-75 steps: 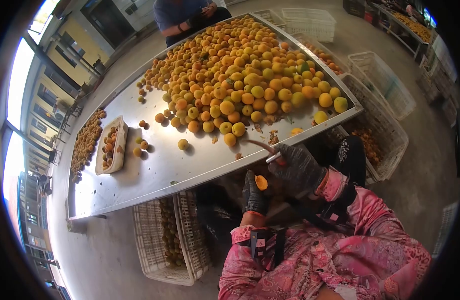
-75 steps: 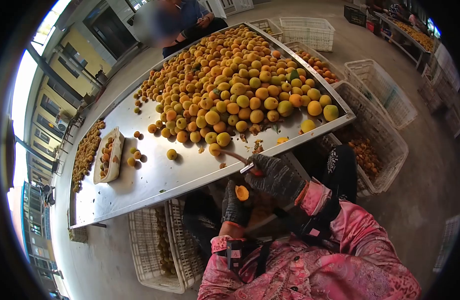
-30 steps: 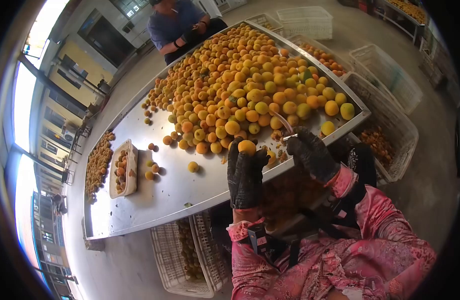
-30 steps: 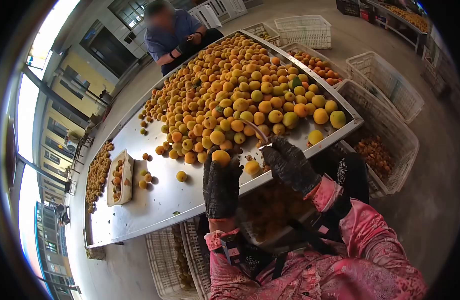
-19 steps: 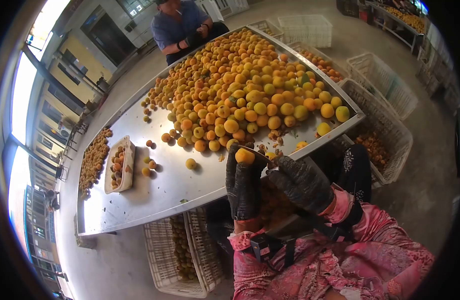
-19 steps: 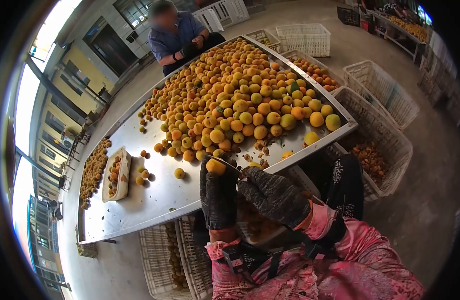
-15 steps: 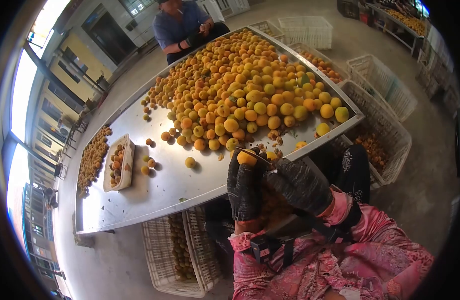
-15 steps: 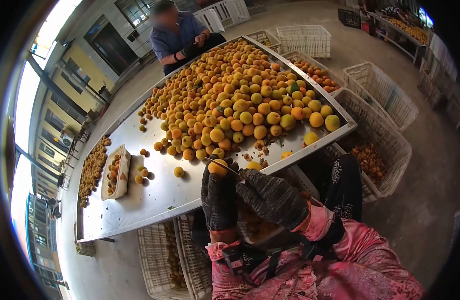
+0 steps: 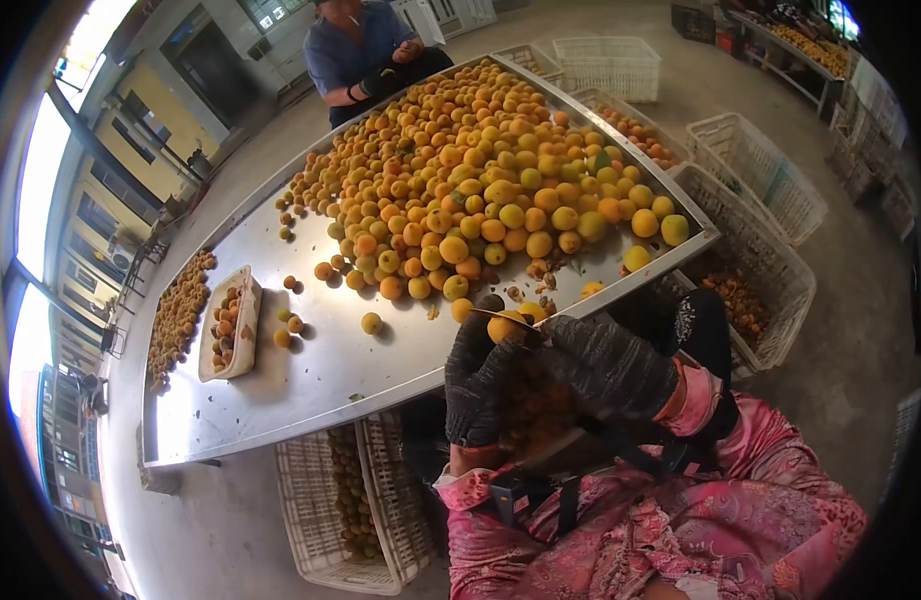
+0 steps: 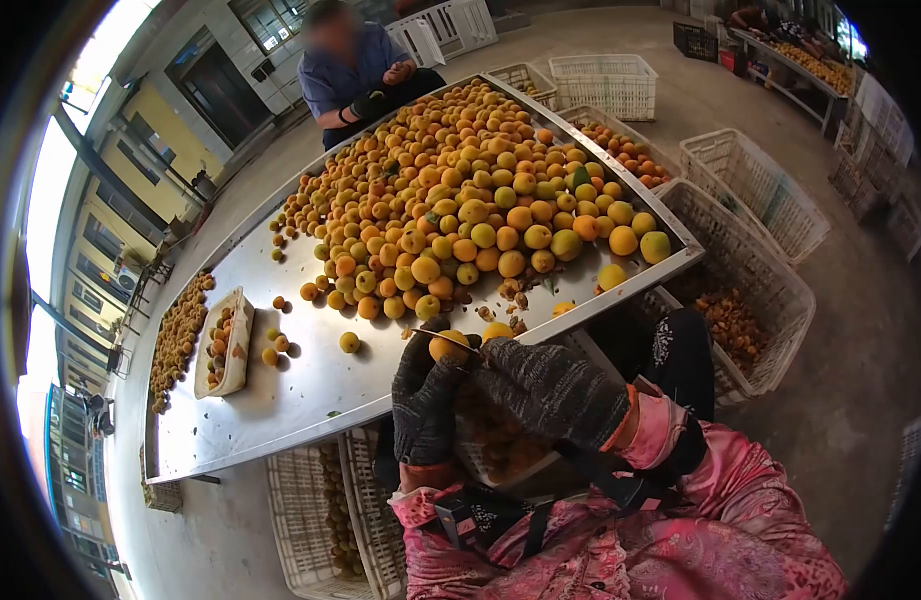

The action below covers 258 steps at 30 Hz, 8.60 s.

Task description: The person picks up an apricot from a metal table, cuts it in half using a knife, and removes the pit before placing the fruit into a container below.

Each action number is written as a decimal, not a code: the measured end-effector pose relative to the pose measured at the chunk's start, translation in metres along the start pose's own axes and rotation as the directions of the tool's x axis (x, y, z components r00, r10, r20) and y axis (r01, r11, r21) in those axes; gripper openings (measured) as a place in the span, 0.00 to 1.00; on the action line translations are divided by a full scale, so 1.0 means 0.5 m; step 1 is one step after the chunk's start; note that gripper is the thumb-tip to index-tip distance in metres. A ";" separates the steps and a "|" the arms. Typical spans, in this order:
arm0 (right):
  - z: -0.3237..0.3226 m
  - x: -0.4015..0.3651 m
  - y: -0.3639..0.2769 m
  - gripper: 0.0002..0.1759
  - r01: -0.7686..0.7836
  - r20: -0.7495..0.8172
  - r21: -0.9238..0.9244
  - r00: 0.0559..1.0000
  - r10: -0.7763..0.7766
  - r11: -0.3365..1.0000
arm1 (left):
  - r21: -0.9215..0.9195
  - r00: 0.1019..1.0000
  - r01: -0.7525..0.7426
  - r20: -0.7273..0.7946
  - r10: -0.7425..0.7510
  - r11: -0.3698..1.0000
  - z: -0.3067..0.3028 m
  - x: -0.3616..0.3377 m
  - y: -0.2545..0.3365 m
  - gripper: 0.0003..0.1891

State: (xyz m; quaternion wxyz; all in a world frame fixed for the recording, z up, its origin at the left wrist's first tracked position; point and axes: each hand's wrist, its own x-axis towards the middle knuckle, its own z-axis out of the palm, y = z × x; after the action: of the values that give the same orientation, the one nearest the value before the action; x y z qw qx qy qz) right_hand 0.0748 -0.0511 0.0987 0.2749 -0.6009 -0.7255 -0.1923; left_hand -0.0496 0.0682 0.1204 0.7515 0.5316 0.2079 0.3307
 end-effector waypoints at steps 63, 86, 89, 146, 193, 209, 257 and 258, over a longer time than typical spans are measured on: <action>-0.036 0.041 0.036 0.21 -0.611 0.457 0.776 0.714 0.530 0.155 | -0.190 0.975 0.205 -0.042 -0.217 0.960 -0.061 0.021 -0.087 0.27; 0.033 0.005 -0.001 0.19 -0.288 0.565 0.802 0.650 0.508 -0.524 | -0.396 0.920 0.348 -0.028 -0.390 0.850 -0.066 -0.032 -0.147 0.15; 0.042 -0.016 0.013 0.21 -0.316 0.590 0.776 0.670 0.451 -0.545 | 0.649 0.993 -0.066 0.113 -0.011 0.758 -0.126 -0.044 -0.176 0.16; 0.029 0.066 0.022 0.16 0.373 0.004 0.897 0.529 0.849 -0.237 | -0.506 0.910 0.316 -0.076 -0.407 0.803 0.090 -0.035 -0.134 0.19; 0.118 -0.025 0.010 0.17 -0.459 0.248 0.446 0.888 0.386 0.768 | -0.456 0.775 0.391 -0.306 -0.553 0.800 0.013 -0.037 -0.173 0.14; 0.122 0.039 0.186 0.15 -0.645 0.313 0.751 0.539 0.782 0.144 | -0.222 0.673 0.632 -0.317 -0.668 0.742 -0.121 -0.043 -0.240 0.17; 0.107 -0.036 0.172 0.11 -0.624 0.441 0.778 0.462 0.770 -0.071 | -0.520 0.592 0.478 -0.405 -0.697 0.708 -0.145 -0.041 -0.224 0.24; 0.097 -0.041 0.140 0.11 -0.625 0.489 0.777 0.528 0.694 -0.072 | -0.505 0.644 0.495 -0.334 -0.688 0.707 -0.148 -0.044 -0.206 0.24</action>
State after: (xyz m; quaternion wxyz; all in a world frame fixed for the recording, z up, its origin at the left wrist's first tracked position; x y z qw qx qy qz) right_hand 0.1377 -0.0230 0.0444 0.6330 -0.6035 -0.2993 0.3814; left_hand -0.0859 0.0793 -0.0025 0.8228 0.1760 0.4939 0.2191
